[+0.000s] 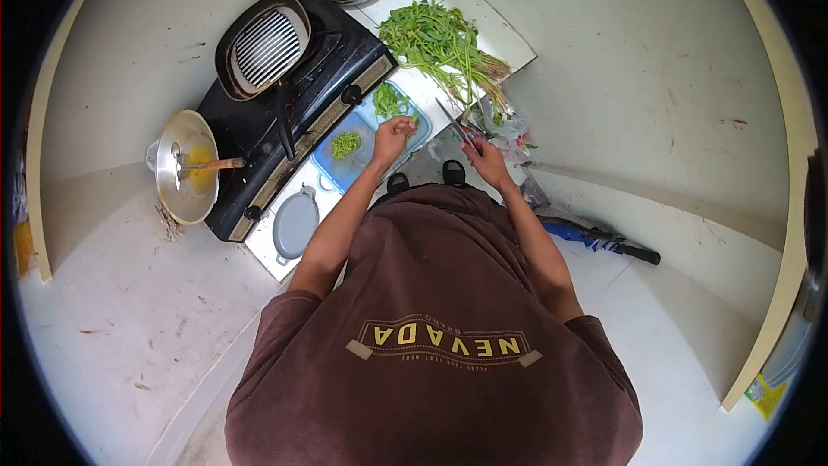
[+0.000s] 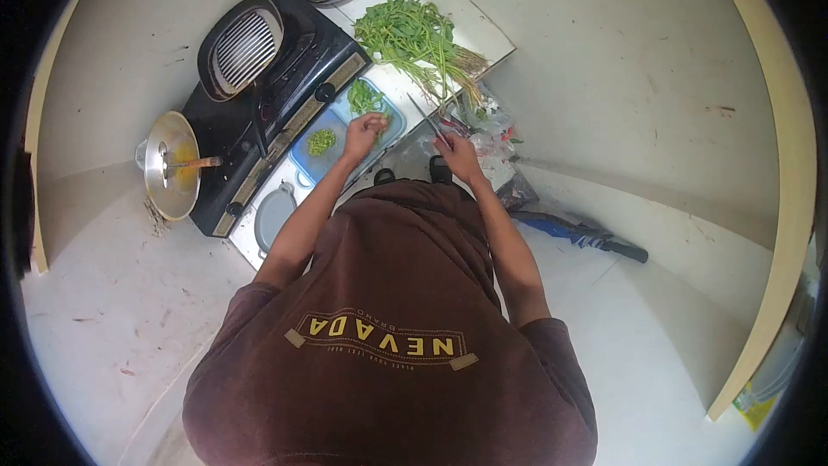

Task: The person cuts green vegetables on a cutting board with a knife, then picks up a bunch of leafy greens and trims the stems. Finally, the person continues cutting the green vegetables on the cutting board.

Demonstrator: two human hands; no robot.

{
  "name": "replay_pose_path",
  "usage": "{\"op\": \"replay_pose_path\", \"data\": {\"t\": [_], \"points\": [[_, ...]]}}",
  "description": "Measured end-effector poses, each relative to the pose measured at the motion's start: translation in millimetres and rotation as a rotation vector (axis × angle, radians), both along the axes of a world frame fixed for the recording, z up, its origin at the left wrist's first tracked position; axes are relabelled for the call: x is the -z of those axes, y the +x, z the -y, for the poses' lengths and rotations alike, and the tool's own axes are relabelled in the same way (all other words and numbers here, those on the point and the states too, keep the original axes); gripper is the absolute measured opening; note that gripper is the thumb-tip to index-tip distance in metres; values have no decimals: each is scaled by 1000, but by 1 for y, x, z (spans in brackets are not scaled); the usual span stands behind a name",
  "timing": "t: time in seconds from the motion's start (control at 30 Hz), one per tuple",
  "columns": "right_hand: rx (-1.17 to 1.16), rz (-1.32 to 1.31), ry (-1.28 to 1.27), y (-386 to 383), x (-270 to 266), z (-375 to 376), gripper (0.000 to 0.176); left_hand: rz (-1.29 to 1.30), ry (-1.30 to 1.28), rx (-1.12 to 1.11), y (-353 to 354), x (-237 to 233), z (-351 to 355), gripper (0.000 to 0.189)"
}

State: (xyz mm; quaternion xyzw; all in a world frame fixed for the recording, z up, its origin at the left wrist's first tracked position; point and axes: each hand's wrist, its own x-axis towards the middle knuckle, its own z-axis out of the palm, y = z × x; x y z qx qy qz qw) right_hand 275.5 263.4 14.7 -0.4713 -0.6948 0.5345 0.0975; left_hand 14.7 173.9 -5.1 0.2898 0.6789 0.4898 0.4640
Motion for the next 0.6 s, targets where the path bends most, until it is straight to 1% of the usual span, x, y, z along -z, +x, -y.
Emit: {"op": "replay_pose_path", "data": {"t": [0.07,0.1,0.2,0.27,0.3,0.33,0.43,0.47,0.57,0.6], "points": [[49,-129,-129,-11,3,-8,38,396,-24,-91,-9,-10,2,22],[72,-192,-195,-19,-1,-12,38,593,-30,-140,-13,-23,3,25],[88,-266,-262,-51,-33,-20,34,656,-49,-211,-19,-54,10,26],[34,-300,-267,-73,-51,-24,34,680,-33,-237,-19,-60,18,26],[7,-317,-270,-83,-52,-25,34,682,-14,-239,-18,-61,22,26],[-26,-327,-218,-93,-53,-25,35,683,6,-241,-17,-62,25,26],[-97,-351,-192,-117,-57,-20,35,606,42,-221,-11,-67,33,24],[-130,-350,-193,-122,-59,-19,29,562,51,-227,-9,-70,36,23],[-169,-472,-208,-134,-62,-12,24,437,68,-250,-4,-86,44,20],[-170,-439,-217,-136,-68,-10,21,401,67,-257,-3,-90,46,19]]}}
